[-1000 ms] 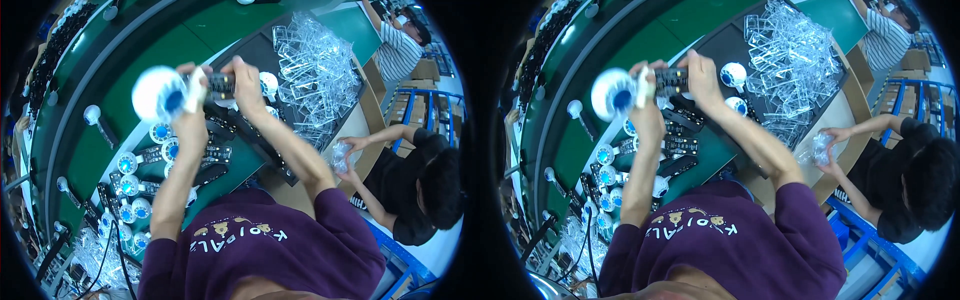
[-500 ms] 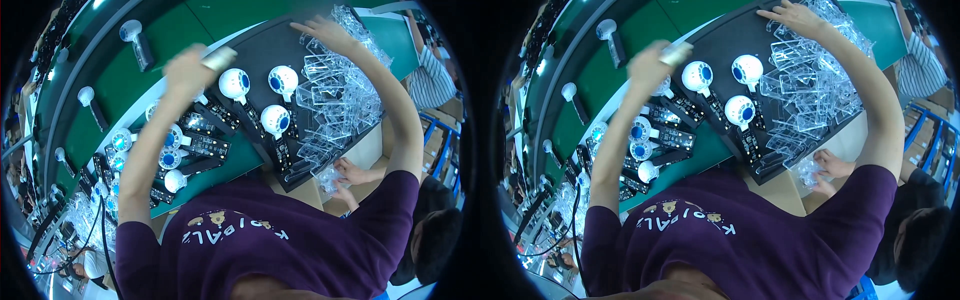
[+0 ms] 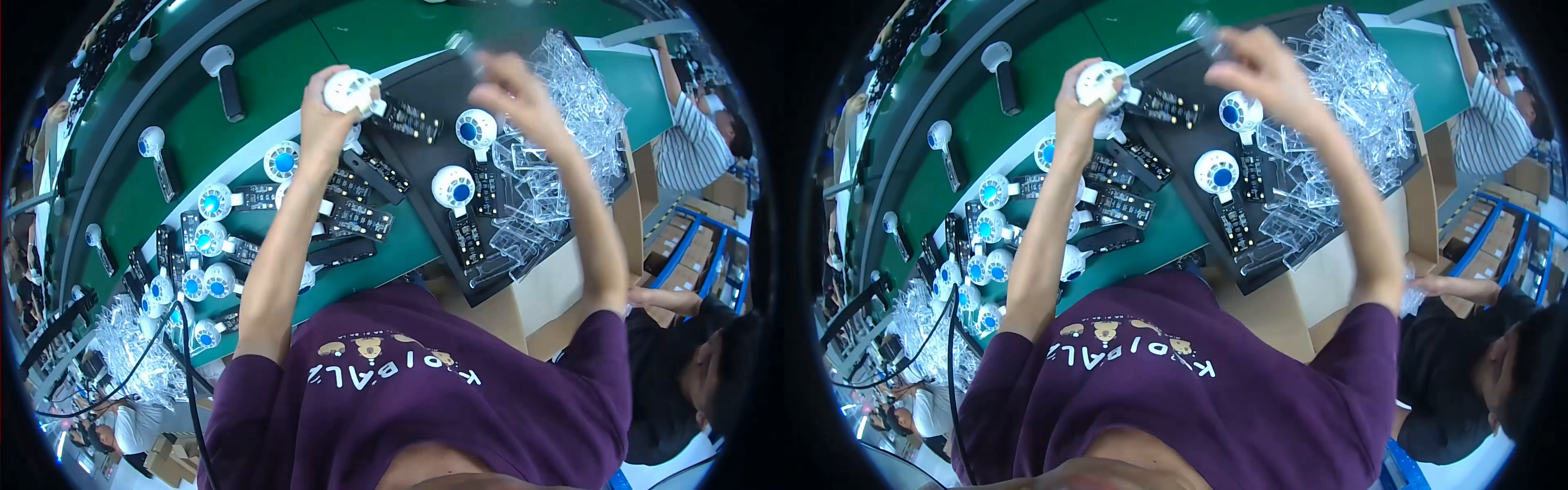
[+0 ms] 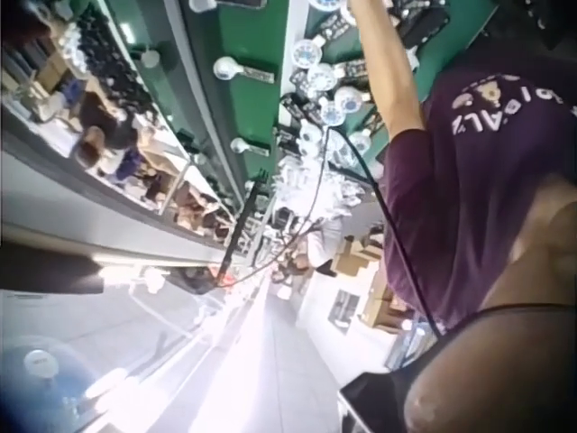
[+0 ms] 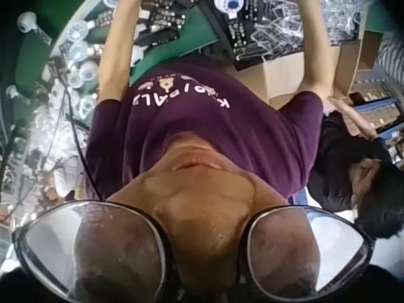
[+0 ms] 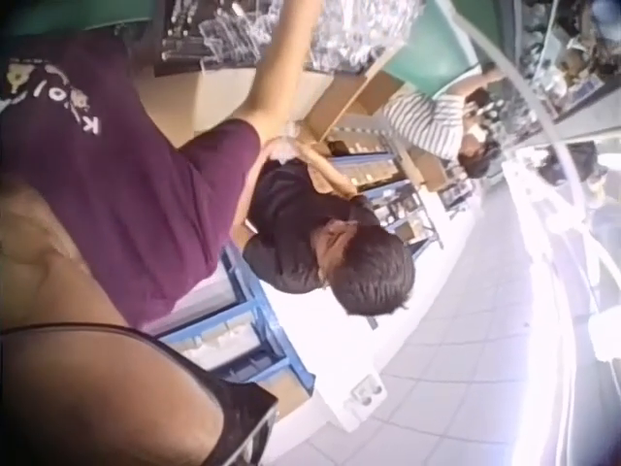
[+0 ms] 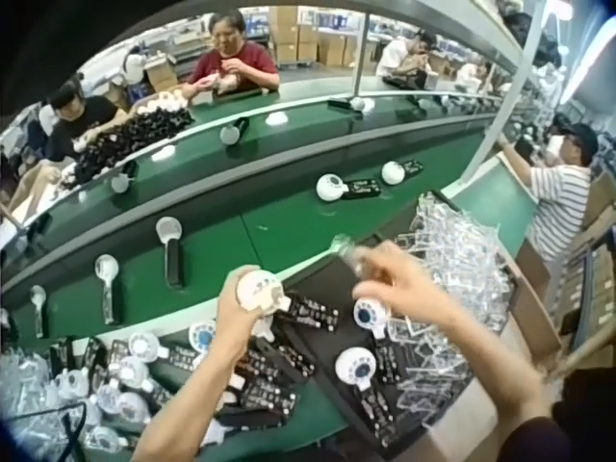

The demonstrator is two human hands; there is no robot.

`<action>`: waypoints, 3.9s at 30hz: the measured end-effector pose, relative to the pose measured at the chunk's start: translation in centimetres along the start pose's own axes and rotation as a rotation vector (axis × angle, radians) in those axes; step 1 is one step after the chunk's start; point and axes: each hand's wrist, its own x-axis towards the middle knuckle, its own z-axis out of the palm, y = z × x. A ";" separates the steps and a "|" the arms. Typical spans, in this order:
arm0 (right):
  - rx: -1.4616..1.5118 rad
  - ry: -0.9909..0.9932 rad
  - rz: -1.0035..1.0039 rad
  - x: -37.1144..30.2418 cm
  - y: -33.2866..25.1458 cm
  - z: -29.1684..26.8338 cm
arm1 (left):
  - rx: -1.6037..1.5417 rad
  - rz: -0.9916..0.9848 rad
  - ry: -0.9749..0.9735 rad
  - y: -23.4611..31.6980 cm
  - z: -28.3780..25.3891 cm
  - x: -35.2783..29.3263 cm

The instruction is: Assembling components of a light fixture or electronic device on a production line.

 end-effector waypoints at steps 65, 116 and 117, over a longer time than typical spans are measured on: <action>-0.523 0.434 0.123 -11.1 6.1 7.4 | 0.182 -0.408 -1.022 1.7 12.1 0.5; -0.367 0.457 -0.449 3.1 -9.1 15.6 | -0.712 -0.018 0.008 3.1 -9.1 0.6; -0.370 0.462 -0.443 2.8 -9.9 15.5 | -0.821 -0.123 -0.006 2.5 -8.6 0.0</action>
